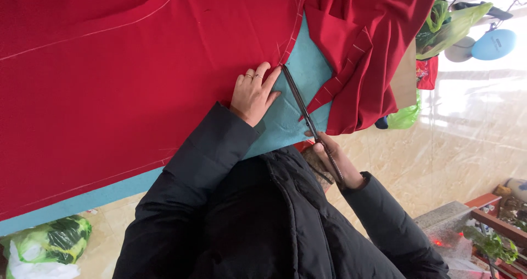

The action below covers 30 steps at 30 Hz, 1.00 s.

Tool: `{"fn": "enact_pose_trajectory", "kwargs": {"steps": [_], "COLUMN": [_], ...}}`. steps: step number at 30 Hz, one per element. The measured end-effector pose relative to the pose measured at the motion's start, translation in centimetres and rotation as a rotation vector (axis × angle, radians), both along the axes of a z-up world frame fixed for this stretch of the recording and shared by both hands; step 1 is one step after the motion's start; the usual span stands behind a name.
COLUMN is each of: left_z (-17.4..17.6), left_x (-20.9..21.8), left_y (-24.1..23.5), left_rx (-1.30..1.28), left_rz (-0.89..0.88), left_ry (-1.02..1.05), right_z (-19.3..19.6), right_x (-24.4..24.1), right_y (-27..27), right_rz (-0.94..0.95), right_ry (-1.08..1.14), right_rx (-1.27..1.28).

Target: Cutting a pattern out of red fabric using large scissors along chalk lines

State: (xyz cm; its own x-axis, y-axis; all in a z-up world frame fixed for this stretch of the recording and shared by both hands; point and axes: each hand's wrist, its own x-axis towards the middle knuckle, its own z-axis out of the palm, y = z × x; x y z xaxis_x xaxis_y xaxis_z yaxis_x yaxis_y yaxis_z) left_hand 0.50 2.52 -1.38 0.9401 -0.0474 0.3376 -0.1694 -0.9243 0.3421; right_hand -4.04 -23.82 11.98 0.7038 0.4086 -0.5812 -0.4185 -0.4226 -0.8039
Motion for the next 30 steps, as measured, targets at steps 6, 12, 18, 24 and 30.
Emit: {"fn": "enact_pose_trajectory", "kwargs": {"steps": [6, 12, 18, 24, 30], "left_z": [-0.2, 1.1, 1.9, 0.2, 1.7], "left_x": [-0.1, 0.2, 3.5, 5.4, 5.5], "left_y": [-0.2, -0.3, -3.1, -5.4, -5.2], "left_rx": [-0.003, -0.075, 0.015, 0.035, 0.125], "left_rz": [0.001, 0.002, 0.150, 0.244, 0.264], "left_ry": [0.003, 0.049, -0.004, -0.051, 0.020], "right_z": [0.2, 1.4, 4.8, 5.1, 6.3], "right_x": [-0.9, 3.9, 11.0, 21.0, 29.5], "right_y": [-0.9, -4.7, -6.5, -9.6, -8.4], "right_rz": [-0.178, -0.071, 0.170, 0.529, 0.854], "right_ry": [0.204, 0.192, 0.112, 0.145, 0.191], "right_rx": [0.213, 0.171, 0.059, -0.042, -0.214]}}
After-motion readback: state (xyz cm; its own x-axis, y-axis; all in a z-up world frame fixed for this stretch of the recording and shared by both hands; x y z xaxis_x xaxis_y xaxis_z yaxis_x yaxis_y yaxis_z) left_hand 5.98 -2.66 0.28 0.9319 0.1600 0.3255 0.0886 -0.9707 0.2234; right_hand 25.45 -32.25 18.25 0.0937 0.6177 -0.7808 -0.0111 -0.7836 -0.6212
